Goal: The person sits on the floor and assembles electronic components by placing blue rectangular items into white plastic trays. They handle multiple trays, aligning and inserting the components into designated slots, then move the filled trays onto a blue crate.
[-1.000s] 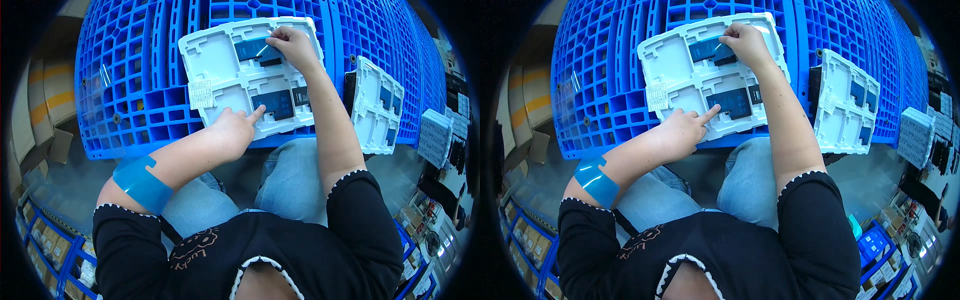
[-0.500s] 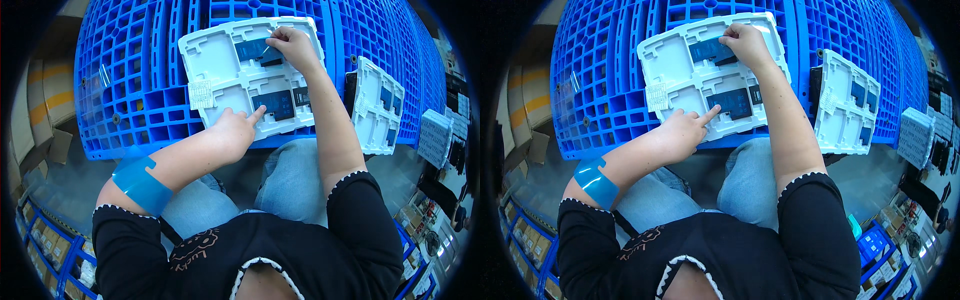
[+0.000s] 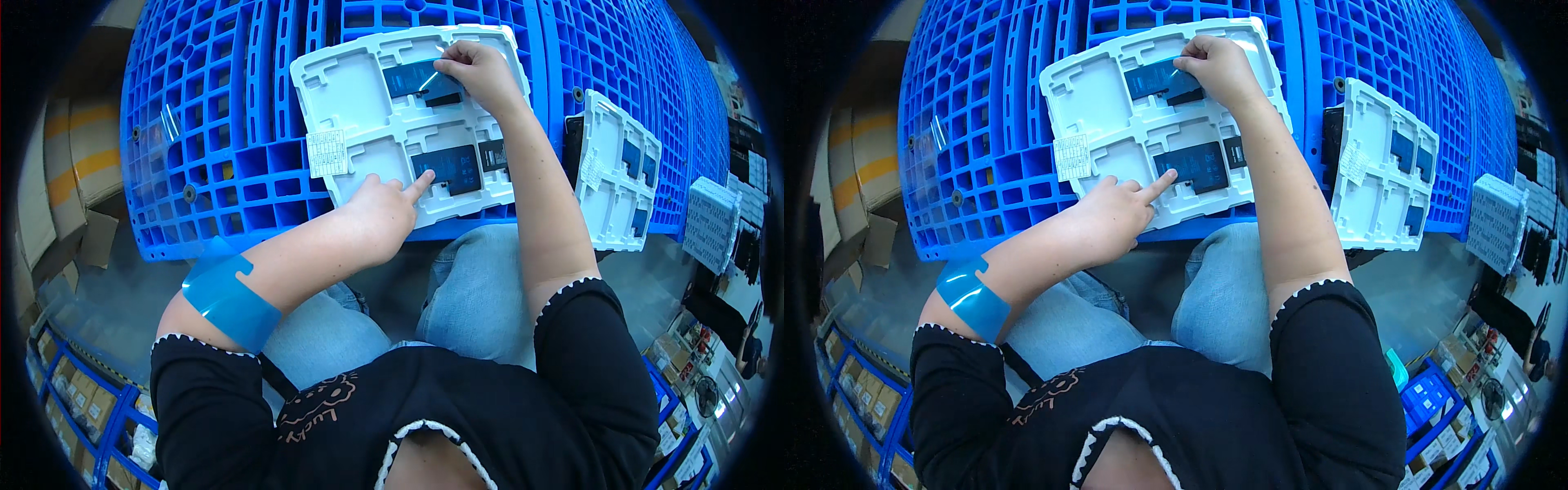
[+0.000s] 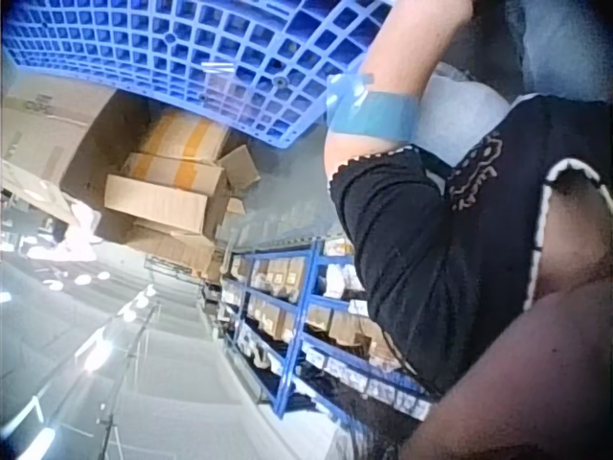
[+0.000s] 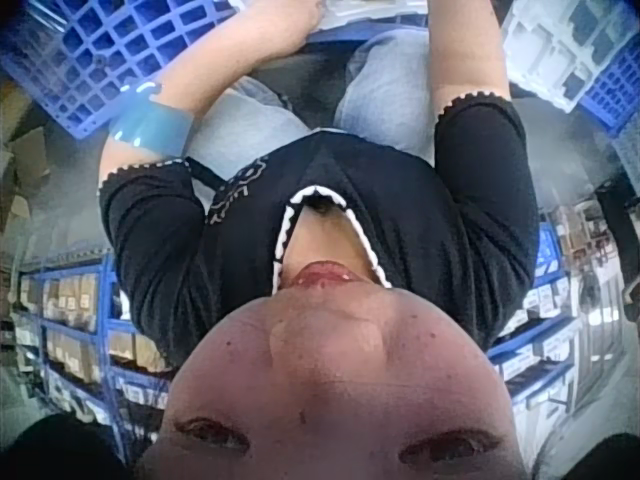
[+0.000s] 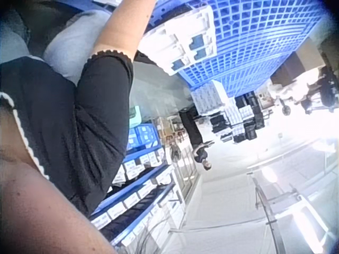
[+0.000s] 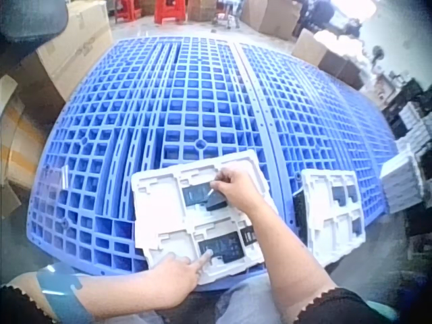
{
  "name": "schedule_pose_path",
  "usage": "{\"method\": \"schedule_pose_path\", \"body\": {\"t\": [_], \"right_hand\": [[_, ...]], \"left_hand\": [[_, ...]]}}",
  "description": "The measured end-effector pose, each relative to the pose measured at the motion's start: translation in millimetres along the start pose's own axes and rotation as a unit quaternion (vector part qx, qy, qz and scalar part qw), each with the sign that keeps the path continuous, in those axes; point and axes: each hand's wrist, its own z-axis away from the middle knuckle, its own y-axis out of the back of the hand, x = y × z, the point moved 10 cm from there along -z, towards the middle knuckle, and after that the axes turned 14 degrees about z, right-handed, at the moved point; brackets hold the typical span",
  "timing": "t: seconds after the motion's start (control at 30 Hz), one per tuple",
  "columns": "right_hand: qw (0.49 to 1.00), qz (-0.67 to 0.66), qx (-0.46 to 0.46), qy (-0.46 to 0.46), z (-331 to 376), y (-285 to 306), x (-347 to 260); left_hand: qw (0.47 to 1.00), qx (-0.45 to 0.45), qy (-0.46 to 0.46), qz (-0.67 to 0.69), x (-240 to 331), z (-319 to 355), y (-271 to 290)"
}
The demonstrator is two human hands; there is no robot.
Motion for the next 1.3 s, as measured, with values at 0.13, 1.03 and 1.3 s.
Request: {"method": "schedule_pose_path", "body": {"t": [0.13,1.03,1.3], "right_hand": [[0.999,0.026,0.028,0.028,-1.0,-0.1,-1.5],[0.846,-0.103,-0.383,0.355,136.0,-75.8,-269.3],[0.898,-0.245,0.094,0.354,103.4,85.9,-194.2]], "left_hand": [[1.000,-0.012,0.003,0.003,0.1,-0.4,-1.1],[0.993,-0.036,0.077,-0.080,8.1,-14.3,-18.9],[0.988,-0.094,0.085,-0.084,11.0,-9.9,-22.8]]}}
